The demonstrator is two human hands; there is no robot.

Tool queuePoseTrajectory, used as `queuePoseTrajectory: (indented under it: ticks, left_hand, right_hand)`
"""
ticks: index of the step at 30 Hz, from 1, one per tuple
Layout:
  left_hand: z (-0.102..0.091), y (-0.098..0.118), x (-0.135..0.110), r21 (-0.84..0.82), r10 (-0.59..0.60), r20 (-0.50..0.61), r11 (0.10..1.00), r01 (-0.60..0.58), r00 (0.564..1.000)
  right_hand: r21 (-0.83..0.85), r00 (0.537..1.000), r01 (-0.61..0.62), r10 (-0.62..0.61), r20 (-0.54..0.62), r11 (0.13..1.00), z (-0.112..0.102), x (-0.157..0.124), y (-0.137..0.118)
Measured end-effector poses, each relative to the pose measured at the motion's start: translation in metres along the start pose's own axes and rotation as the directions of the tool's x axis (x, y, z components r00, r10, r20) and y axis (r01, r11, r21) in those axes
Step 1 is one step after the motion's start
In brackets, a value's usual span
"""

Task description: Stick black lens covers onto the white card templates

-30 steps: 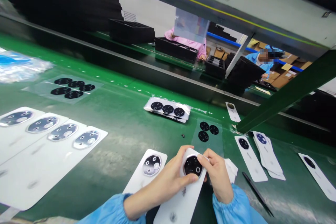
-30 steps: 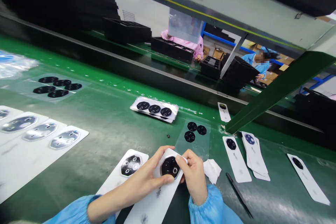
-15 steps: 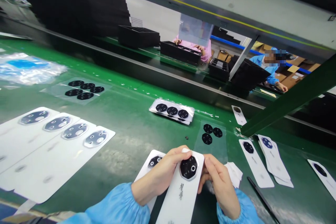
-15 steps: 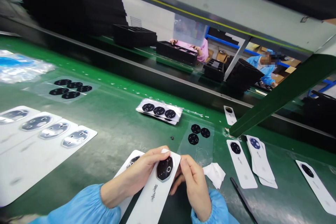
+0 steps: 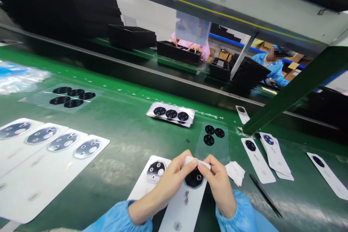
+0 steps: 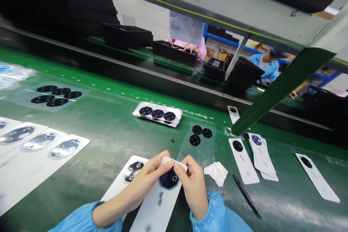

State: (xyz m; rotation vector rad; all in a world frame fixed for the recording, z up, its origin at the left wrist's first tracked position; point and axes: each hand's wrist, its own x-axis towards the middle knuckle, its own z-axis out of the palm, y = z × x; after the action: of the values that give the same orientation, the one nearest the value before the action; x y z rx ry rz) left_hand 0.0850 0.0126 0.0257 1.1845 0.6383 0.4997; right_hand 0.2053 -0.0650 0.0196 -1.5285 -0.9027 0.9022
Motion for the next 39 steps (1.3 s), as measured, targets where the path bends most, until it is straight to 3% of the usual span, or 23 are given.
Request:
queuePoseTrajectory:
  ticks: [6, 11, 15, 18, 23, 25, 30, 34, 39]
  left_hand:
    - [-0.001, 0.001, -0.001, -0.028, 0.018, -0.057, 0.999, -0.019, 0.998]
    - [-0.005, 0.006, 0.001, -0.056, 0.028, -0.095, 0.998, -0.033, 0.995]
    - [-0.005, 0.009, 0.001, 0.05, 0.009, -0.069, 0.999, -0.005, 0.998]
    - [-0.003, 0.011, -0.001, 0.119, -0.024, 0.035, 0.993, 0.02, 0.999]
    - [-0.004, 0.013, -0.002, 0.096, -0.107, 0.122, 0.991, 0.096, 0.987]
    - [-0.006, 0.012, 0.0, 0.093, -0.111, 0.121, 0.991, 0.1, 0.986]
    - [-0.012, 0.006, 0.005, 0.064, -0.015, 0.025, 0.998, 0.014, 1.0]
    - [-0.012, 0.003, 0.006, 0.003, 0.017, 0.024, 1.0, -0.017, 1.0]
    - [-0.011, 0.004, 0.004, -0.018, 0.017, 0.04, 1.0, -0.017, 0.999]
  right_hand:
    - [0.015, 0.994, 0.067, -0.068, 0.088, 0.998, -0.001, -0.001, -0.003]
    - [0.173, 0.971, 0.048, -0.086, 0.222, 0.984, -0.002, 0.0, -0.005]
    - [0.235, 0.994, 0.027, -0.052, 0.101, 0.972, -0.002, 0.002, 0.0]
    - [0.206, 1.0, 0.013, -0.01, -0.019, 0.979, -0.003, 0.004, 0.004]
    - [0.149, 0.993, 0.041, -0.025, -0.112, 0.988, -0.002, 0.004, 0.006]
    - [0.141, 0.995, 0.051, -0.039, -0.088, 0.989, -0.001, 0.003, 0.005]
    - [0.223, 0.994, 0.02, -0.044, 0.101, 0.975, 0.002, 0.0, 0.0]
    - [0.179, 0.997, 0.049, -0.059, 0.052, 0.983, 0.002, -0.001, -0.003]
    - [0.202, 1.0, -0.025, 0.023, 0.013, 0.979, 0.001, -0.001, -0.003]
